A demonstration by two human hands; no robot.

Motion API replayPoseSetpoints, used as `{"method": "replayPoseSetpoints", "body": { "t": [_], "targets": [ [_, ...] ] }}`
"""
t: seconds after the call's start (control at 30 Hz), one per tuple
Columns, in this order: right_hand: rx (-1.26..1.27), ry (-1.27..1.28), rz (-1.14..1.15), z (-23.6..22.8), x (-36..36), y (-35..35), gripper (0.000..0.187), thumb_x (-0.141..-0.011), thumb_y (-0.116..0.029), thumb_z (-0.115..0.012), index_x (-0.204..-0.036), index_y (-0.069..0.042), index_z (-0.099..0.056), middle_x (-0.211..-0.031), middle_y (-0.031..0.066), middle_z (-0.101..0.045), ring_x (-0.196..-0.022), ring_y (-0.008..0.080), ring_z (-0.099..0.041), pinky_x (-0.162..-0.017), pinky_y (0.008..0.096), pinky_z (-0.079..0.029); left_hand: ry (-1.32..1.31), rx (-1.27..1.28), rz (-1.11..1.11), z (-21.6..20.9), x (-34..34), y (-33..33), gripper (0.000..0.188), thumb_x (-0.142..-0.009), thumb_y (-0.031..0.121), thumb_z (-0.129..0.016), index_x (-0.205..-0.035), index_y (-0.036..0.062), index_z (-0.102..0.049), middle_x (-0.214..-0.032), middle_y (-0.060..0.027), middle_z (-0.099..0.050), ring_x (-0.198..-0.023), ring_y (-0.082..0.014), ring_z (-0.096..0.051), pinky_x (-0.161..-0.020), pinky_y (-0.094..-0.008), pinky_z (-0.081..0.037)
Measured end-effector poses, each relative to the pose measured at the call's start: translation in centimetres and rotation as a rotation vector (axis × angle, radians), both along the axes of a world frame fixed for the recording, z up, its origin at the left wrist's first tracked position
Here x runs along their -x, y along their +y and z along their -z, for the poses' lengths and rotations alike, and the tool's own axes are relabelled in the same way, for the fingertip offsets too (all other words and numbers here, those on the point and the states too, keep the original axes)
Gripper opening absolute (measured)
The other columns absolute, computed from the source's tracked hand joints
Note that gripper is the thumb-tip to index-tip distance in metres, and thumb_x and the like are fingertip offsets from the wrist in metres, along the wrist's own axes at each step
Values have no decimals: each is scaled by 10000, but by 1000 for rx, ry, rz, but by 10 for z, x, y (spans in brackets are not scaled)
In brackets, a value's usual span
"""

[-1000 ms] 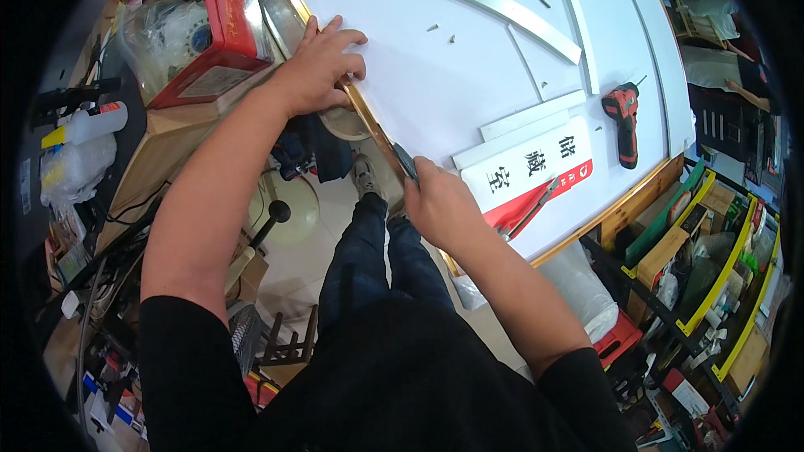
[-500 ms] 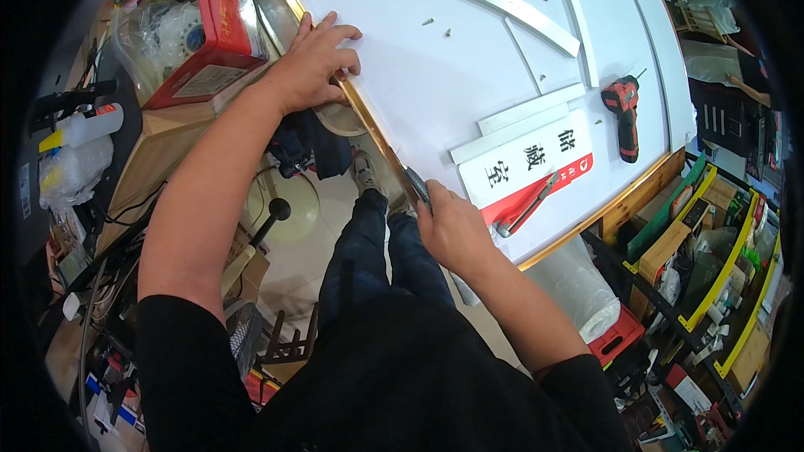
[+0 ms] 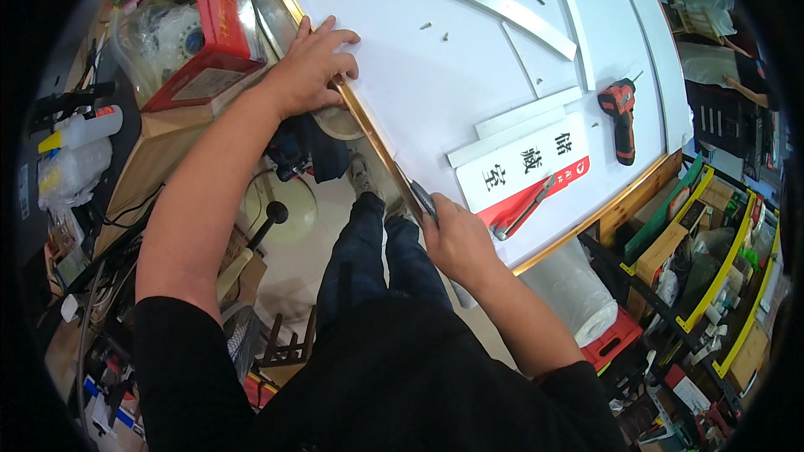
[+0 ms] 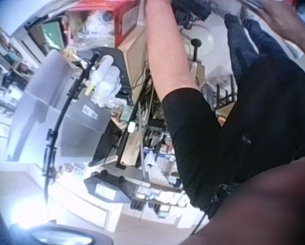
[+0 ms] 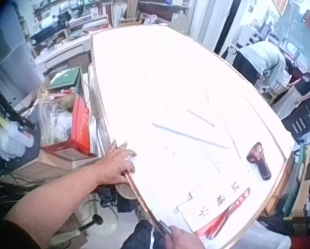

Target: The person retrieves a utility knife and cuts a gold trim strip along a white board edge. They apply adhesive to the trim, press it into place, and use a cordless drill to fasten screws along the board edge. The person also handles white plastic corner pieces and aligns them with the trim.

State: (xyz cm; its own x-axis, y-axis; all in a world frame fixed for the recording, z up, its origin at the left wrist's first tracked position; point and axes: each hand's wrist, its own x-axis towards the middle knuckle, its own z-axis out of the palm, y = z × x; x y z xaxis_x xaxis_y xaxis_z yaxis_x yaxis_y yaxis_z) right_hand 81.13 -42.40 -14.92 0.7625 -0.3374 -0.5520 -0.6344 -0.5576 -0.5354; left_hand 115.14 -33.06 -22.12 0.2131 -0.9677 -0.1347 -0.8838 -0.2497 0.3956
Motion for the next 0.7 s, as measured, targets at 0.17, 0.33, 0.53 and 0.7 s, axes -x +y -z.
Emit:
{"method": "replayPoseSetpoints", "body": {
  "t": [0.17,0.33,0.53,0.7],
  "targets": [
    [-9,-103,129,-12,2,1,295,-979,-147,-621,-1219,24,-600,-956,294,-694,-885,498,-670,-778,558,-528,-3,51,23,3,-2,3,465,-683,222,-931,-1075,190,-684,-1486,-73,-540,-1527,-472,-313,-1271,-666,-136],
    [-10,-241,186,0,-49,-3,307,-986,-160,-620,-1230,27,-604,-967,303,-693,-915,506,-668,-804,552,-528,-22,92,-25,8,-1,4,826,-685,299,-944,-1407,217,-549,-1512,-73,-530,-1515,-427,-357,-1276,-652,-155],
    [79,-194,41,27,-125,-6,242,-1011,-191,-574,-1051,48,-572,-909,288,-700,-851,489,-687,-785,565,-547,39,134,-78,8,0,6,1117,-662,326,-962,-1609,239,-375,-1551,-77,-505,-1518,-388,-371,-1296,-605,-158],
    [93,-177,5,25,-133,-3,208,-1003,-173,-571,-968,32,-561,-849,275,-694,-811,482,-690,-758,560,-553,67,117,-101,7,2,6,1074,-653,221,-959,-1582,225,-420,-1563,-96,-492,-1537,-380,-345,-1303,-598,-136]
  ]
}}
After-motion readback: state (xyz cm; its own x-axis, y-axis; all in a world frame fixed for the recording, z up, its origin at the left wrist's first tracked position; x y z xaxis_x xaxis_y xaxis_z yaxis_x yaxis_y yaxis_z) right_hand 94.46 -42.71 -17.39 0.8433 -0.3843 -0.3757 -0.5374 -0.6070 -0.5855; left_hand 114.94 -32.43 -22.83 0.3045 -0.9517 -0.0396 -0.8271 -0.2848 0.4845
